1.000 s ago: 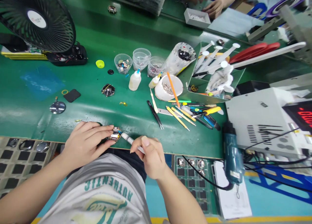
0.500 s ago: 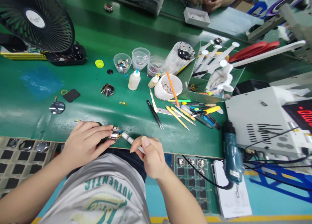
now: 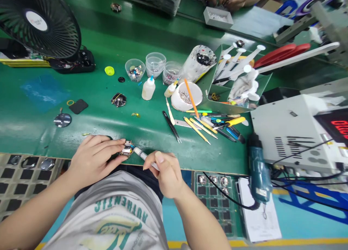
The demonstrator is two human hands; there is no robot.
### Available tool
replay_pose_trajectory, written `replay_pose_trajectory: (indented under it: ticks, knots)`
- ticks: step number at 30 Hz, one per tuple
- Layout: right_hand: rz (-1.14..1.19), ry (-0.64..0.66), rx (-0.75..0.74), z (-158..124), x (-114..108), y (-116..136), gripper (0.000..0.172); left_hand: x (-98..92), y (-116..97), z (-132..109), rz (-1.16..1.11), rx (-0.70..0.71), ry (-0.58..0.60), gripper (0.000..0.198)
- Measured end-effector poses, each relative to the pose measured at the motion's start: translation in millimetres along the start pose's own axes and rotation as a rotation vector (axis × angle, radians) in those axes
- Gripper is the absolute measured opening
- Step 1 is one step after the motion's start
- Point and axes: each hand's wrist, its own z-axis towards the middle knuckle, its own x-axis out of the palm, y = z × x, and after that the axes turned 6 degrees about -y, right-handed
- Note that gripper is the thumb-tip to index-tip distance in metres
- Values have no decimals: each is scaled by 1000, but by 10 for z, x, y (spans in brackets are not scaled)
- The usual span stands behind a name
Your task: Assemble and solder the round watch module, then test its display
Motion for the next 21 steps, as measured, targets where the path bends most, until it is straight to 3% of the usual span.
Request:
replay_pose_trajectory:
  ticks: [21]
  knots:
    - [14, 22, -20, 4, -12, -31, 58, 2, 8, -10, 11, 9, 1, 19]
